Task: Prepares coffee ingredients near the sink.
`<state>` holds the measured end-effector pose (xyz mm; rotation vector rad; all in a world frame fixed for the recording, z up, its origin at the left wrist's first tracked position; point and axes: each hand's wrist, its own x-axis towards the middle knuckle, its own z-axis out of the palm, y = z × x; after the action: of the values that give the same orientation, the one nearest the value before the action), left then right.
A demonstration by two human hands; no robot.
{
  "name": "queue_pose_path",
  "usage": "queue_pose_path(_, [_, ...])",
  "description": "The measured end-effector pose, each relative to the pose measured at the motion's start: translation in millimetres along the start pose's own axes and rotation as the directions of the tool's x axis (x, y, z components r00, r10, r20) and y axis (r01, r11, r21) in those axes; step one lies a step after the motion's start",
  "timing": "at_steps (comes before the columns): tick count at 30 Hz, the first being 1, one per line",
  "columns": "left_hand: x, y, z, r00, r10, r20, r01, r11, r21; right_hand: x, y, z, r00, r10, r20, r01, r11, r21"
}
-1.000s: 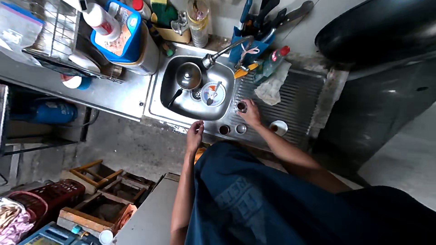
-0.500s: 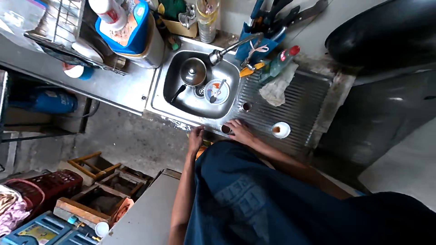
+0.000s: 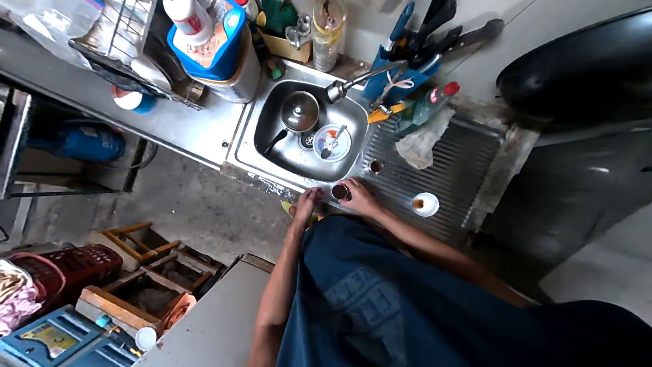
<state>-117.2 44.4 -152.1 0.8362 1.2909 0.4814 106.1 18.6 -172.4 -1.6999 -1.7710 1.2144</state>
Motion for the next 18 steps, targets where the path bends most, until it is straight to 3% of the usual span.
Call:
queue_pose_path(9, [-4,30,10,0.984,0.177,-0.007,-0.174,0.954,-0.246,11,-63,-21,0.988,-0.113,-0.106,0.145,0.917,0.372])
queue_pose_path(15, [-20,60,7,0.983,0.186,-0.007,-0.171,0.89,-0.423,20,-74,-29,0.993,-0.064,-0.095,0.113,0.698,0.707])
queue_pose_path(18, [-25,70,11,0.982,0.19,-0.016,-0.179,0.888,-0.423,23,-79,-29,0.993,-0.037,-0.11,0.111,0.58,0.807])
